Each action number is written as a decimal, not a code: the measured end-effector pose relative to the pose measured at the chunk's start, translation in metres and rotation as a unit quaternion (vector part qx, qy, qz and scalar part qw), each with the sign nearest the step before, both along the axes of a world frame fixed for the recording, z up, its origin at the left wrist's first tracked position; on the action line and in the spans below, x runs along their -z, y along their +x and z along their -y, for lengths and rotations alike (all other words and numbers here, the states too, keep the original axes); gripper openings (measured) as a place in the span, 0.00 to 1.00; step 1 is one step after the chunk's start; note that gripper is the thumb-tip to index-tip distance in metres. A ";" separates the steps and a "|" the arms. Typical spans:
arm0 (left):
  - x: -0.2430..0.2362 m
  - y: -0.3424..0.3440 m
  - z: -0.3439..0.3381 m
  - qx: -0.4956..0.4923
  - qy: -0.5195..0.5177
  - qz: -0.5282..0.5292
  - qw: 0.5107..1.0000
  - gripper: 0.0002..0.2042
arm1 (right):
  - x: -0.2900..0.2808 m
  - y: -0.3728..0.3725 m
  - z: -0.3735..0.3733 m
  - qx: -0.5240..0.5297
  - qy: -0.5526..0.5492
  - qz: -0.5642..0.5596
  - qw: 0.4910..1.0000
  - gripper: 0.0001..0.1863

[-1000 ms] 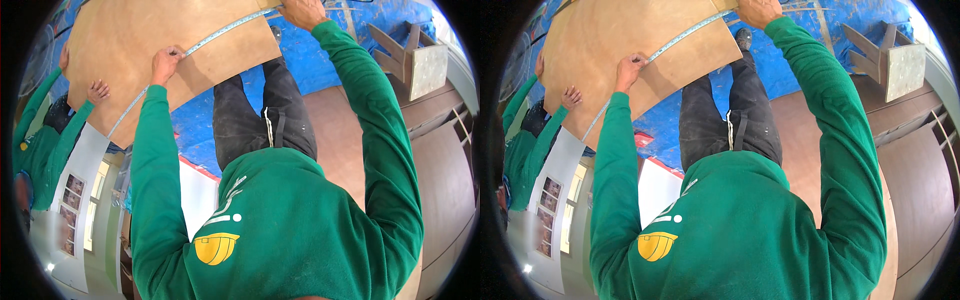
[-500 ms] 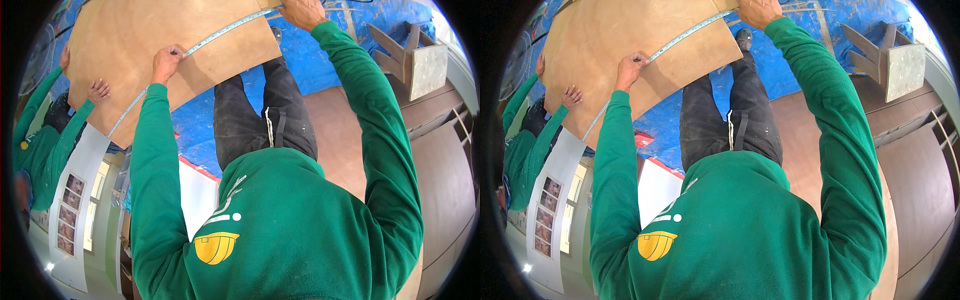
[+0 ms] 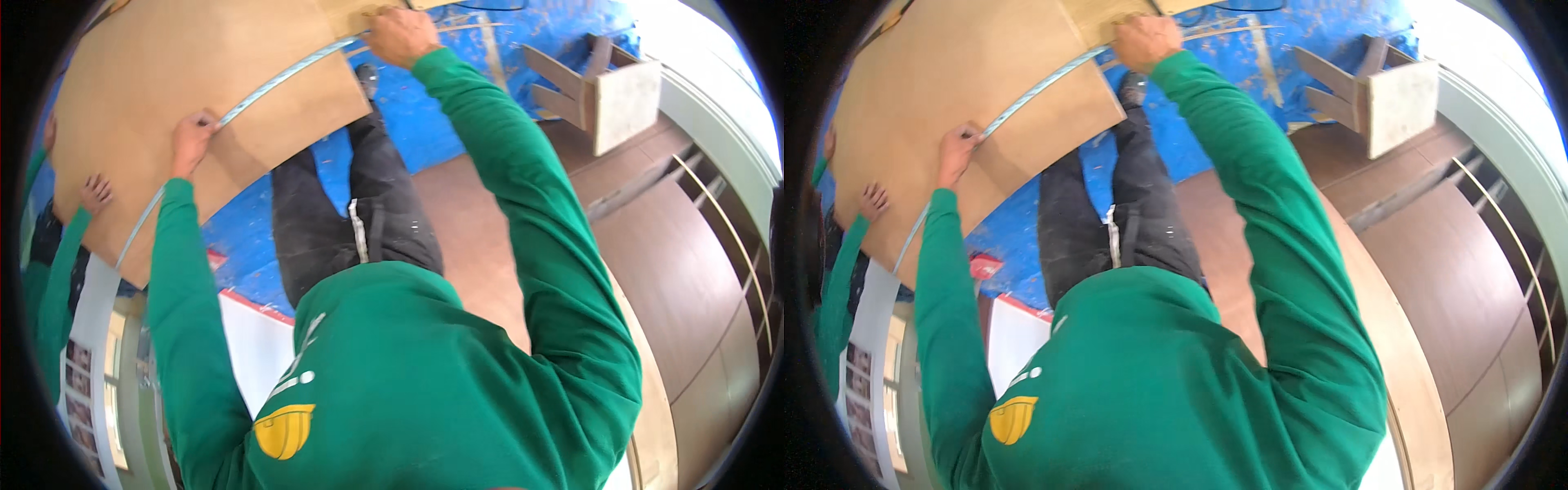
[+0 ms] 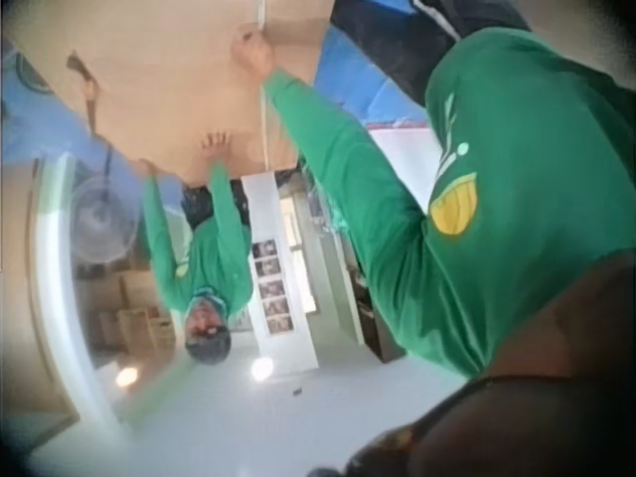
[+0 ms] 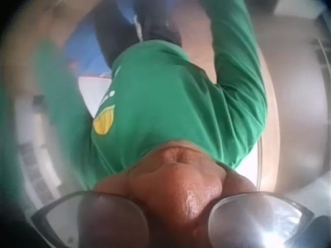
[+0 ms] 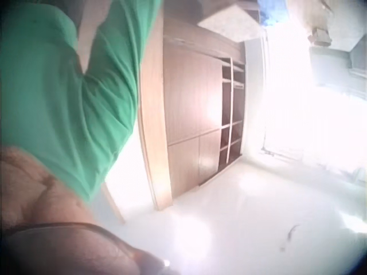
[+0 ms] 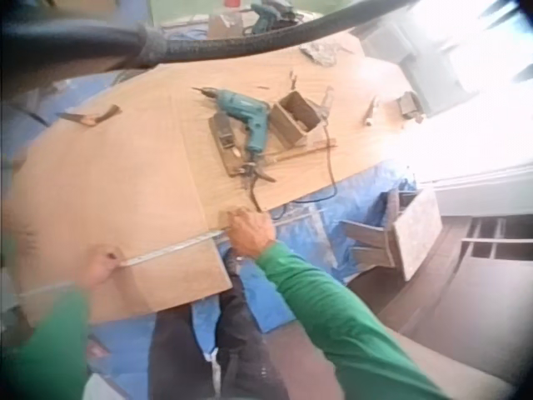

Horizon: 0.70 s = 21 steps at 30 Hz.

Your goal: The person measures and marks a large sheet of plywood using a tape measure and pencil. They then lift and position the sheet, measure it again, and finally use a hand saw to cut along a marked line.

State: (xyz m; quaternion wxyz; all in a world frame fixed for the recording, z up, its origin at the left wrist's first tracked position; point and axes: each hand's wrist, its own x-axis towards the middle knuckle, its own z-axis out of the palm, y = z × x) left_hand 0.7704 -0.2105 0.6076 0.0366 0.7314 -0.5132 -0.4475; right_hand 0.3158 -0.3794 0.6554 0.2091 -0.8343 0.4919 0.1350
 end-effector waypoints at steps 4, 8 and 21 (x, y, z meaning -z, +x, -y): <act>-0.023 -0.019 0.013 0.015 0.016 0.027 0.999 0.08 | -0.002 -0.001 0.001 0.019 -0.001 -0.003 1.000 0.19; -0.030 -0.024 0.015 0.000 0.016 0.043 0.999 0.09 | 0.000 -0.006 0.000 0.003 -0.040 0.043 0.998 0.20; -0.033 -0.021 0.023 -0.012 0.068 0.048 0.996 0.08 | -0.003 -0.004 0.000 0.000 -0.057 0.072 0.996 0.16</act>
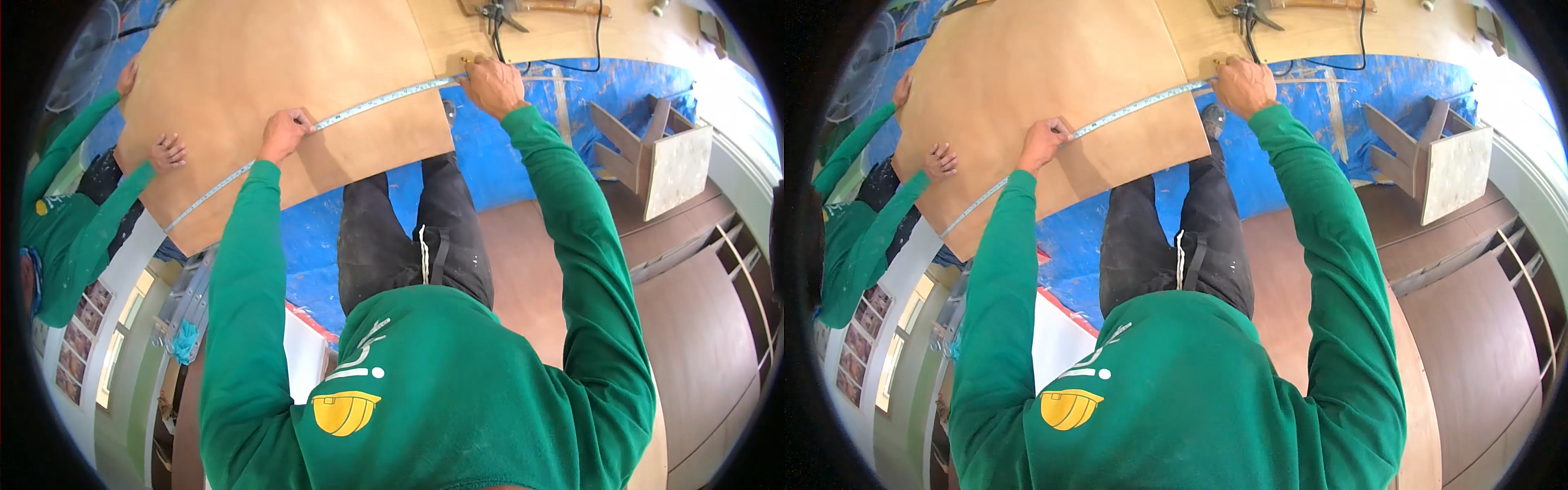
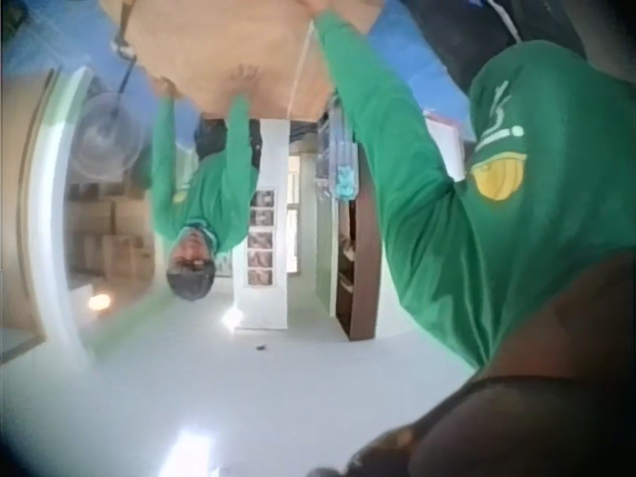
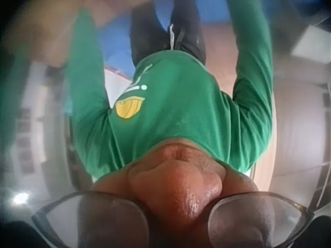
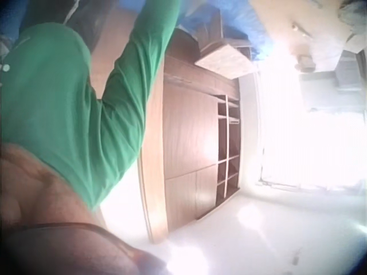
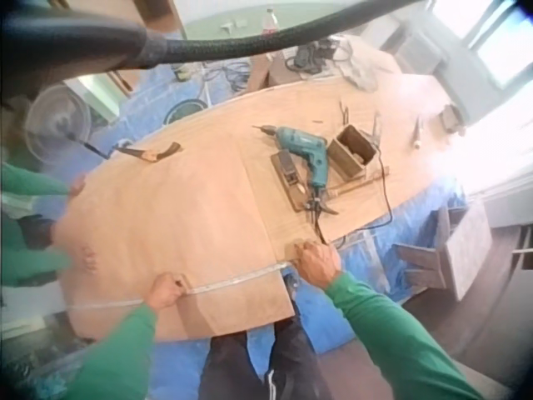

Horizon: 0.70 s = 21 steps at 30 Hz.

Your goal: The person measures and marks a large sheet of plywood using a tape measure and pencil. They then lift and position the sheet, measure it again, and finally use a hand saw to cut along a marked line.

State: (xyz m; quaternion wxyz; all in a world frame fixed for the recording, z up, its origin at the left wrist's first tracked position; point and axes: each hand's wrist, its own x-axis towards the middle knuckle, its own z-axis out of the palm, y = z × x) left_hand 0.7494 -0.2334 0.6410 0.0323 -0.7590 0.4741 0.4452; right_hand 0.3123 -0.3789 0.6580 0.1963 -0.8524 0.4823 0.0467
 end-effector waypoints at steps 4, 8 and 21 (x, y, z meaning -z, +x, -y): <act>0.002 -0.001 -0.003 -0.006 -0.010 -0.008 1.000 0.08 | 0.006 -0.002 0.001 0.006 0.005 -0.009 1.000 0.12; 0.005 0.001 -0.005 -0.010 -0.031 -0.016 0.999 0.07 | 0.001 0.002 0.001 0.014 0.001 0.013 1.000 0.10; -0.012 -0.007 0.001 -0.020 0.002 0.002 1.000 0.06 | -0.001 0.002 -0.001 0.020 0.027 0.002 0.999 0.13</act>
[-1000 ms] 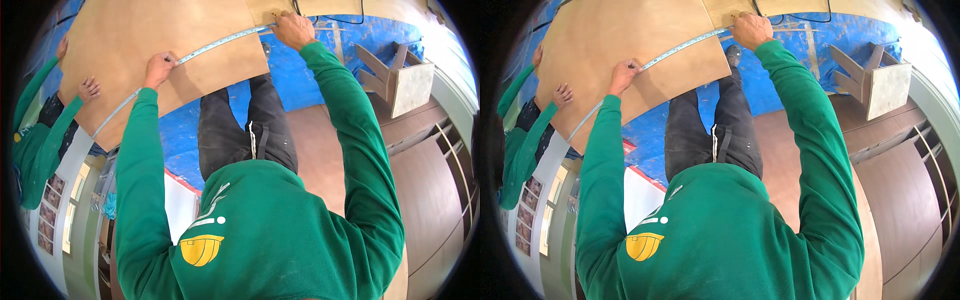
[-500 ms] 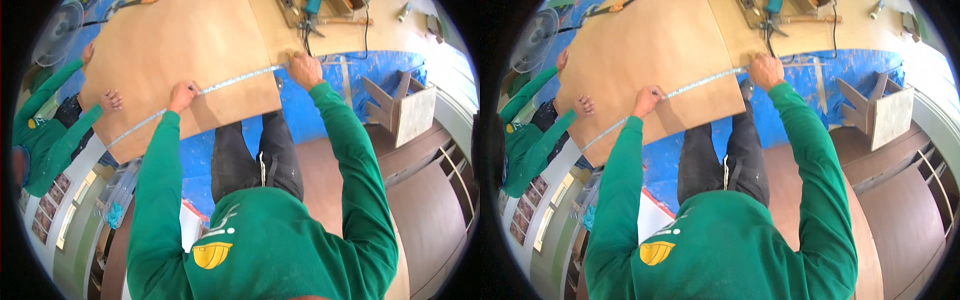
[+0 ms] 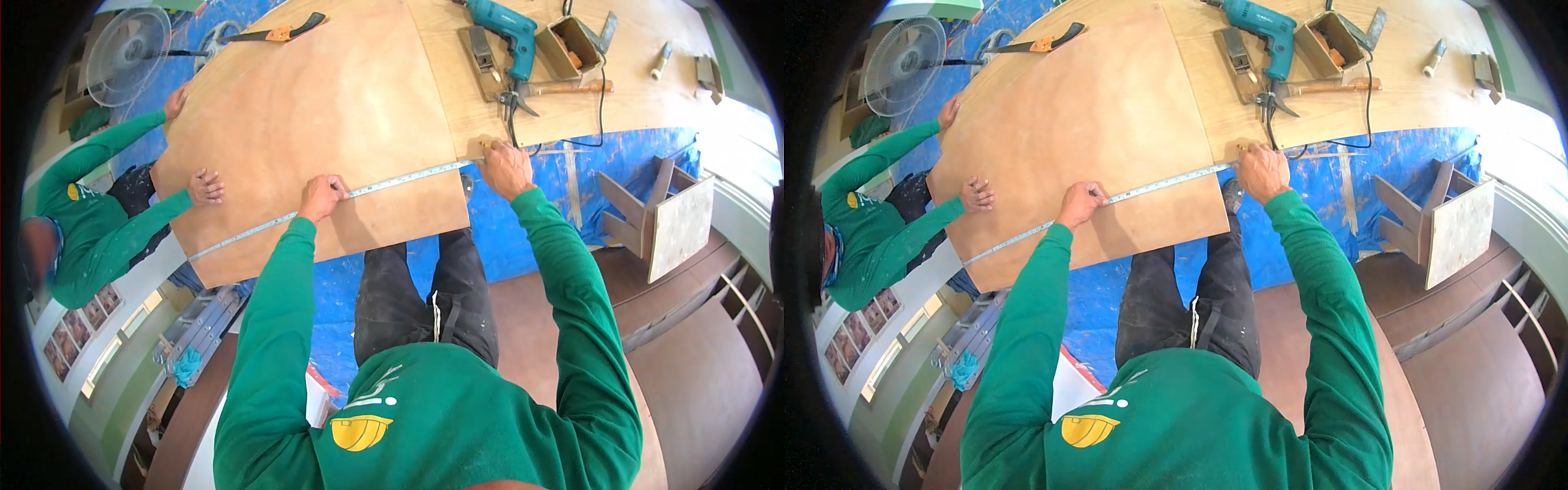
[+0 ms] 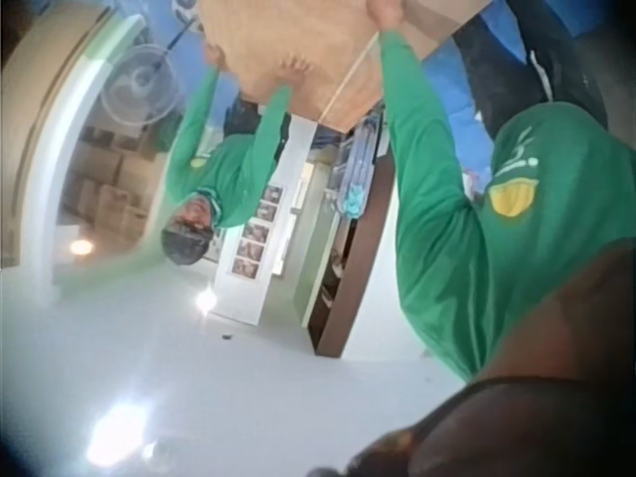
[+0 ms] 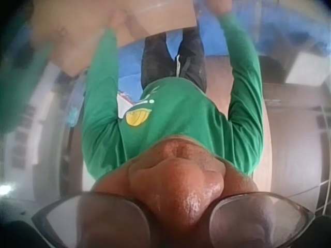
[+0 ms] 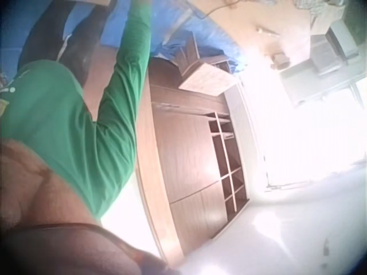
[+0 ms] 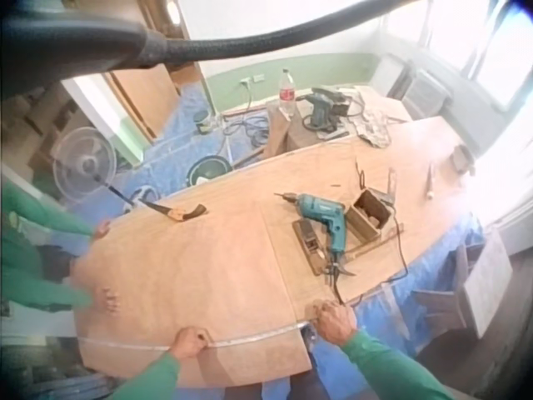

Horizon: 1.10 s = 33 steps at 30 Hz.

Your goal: The person measures and marks a large sheet of plywood using a tape measure and pencil. They then lift and position the sheet, measure it again, and finally use a hand saw to cut along a marked line.

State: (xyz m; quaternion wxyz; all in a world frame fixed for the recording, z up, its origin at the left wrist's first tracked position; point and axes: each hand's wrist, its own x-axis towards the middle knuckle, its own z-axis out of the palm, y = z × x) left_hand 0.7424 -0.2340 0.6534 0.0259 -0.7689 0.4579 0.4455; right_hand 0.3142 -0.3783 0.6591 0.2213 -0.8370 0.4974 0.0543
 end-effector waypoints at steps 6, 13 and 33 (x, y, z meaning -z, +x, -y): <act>0.014 0.006 0.002 0.008 -0.002 -0.010 1.000 0.05 | 0.015 -0.004 0.001 -0.006 -0.036 -0.013 0.999 0.11; 0.012 0.007 -0.001 0.019 -0.014 -0.005 1.000 0.07 | 0.008 -0.005 0.002 -0.031 -0.031 -0.016 0.999 0.16; 0.000 0.000 0.007 0.007 0.019 -0.010 1.000 0.08 | 0.012 -0.006 0.002 -0.027 -0.036 -0.010 0.999 0.19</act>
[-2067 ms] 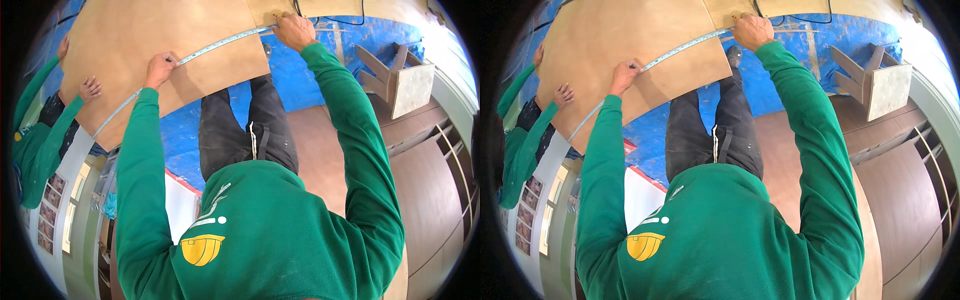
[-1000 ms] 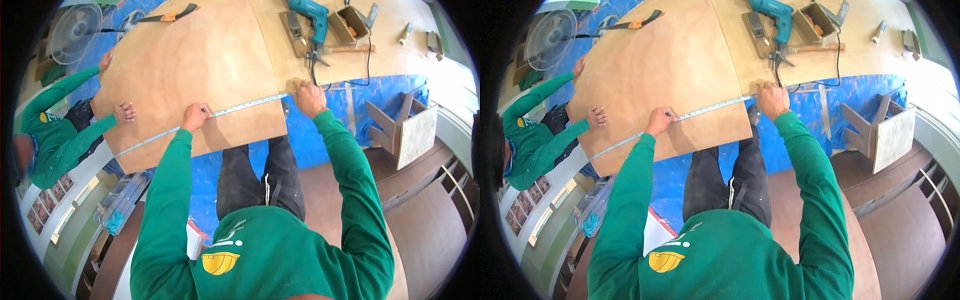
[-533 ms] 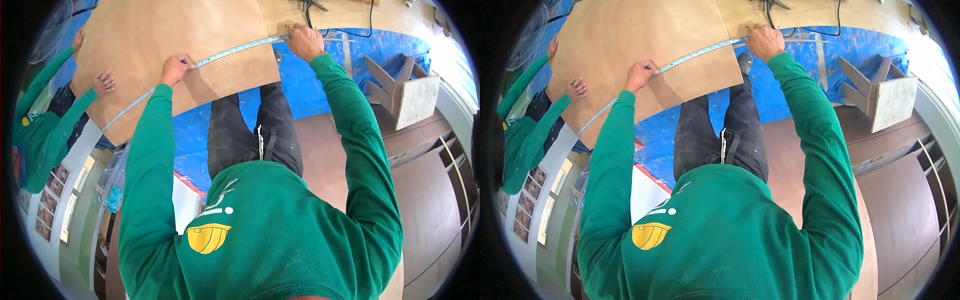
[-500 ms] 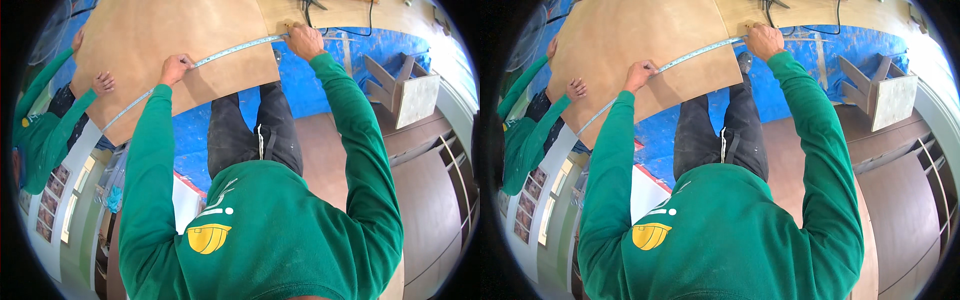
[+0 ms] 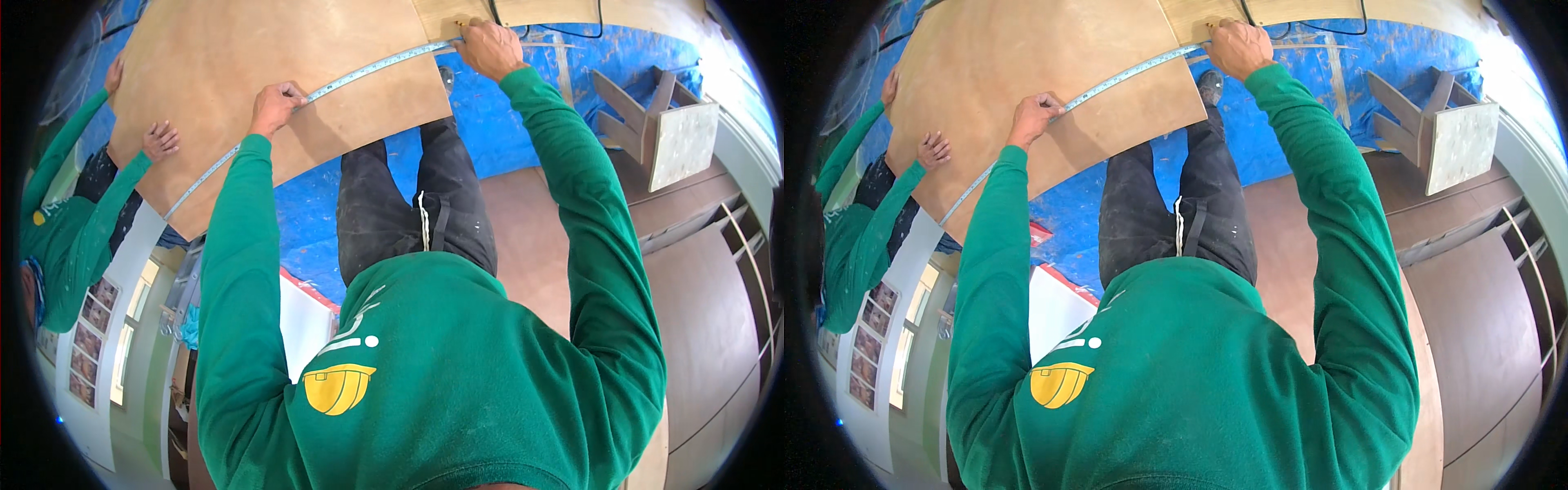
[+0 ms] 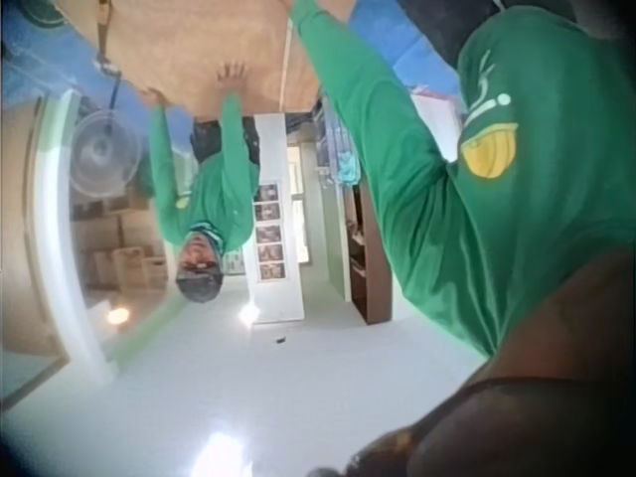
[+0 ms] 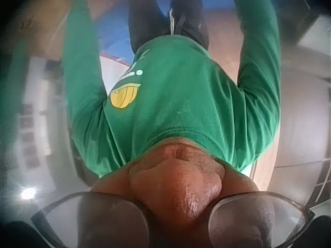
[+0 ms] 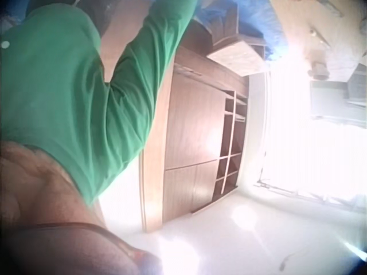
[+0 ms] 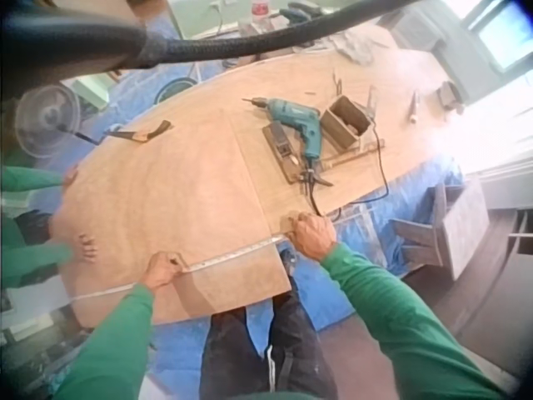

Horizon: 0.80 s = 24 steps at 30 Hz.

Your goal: The person measures and marks a large sheet of plywood using a tape measure and pencil. They then lift and position the sheet, measure it again, and finally use a hand saw to cut along a marked line.

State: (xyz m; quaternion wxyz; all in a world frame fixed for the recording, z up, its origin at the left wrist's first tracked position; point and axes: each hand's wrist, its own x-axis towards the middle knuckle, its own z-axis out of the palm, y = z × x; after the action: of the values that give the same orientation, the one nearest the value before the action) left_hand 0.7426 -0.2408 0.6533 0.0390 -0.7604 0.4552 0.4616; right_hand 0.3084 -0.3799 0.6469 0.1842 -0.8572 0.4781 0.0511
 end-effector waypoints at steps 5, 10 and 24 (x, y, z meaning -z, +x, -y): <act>-0.001 0.001 0.000 -0.007 0.013 0.000 1.000 0.08 | 0.001 0.000 -0.001 0.004 0.002 -0.004 1.000 0.19; 0.000 0.001 0.000 -0.009 0.001 0.001 1.000 0.08 | -0.001 0.001 -0.001 0.010 0.004 -0.009 1.000 0.19; 0.008 0.007 -0.004 0.016 -0.012 -0.010 1.000 0.08 | 0.003 0.000 0.000 0.006 0.013 -0.009 1.000 0.18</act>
State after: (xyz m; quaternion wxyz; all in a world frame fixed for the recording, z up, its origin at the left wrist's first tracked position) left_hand 0.7496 -0.2371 0.6452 0.0324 -0.7487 0.4732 0.4631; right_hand 0.3080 -0.3802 0.6444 0.1916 -0.8512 0.4845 0.0637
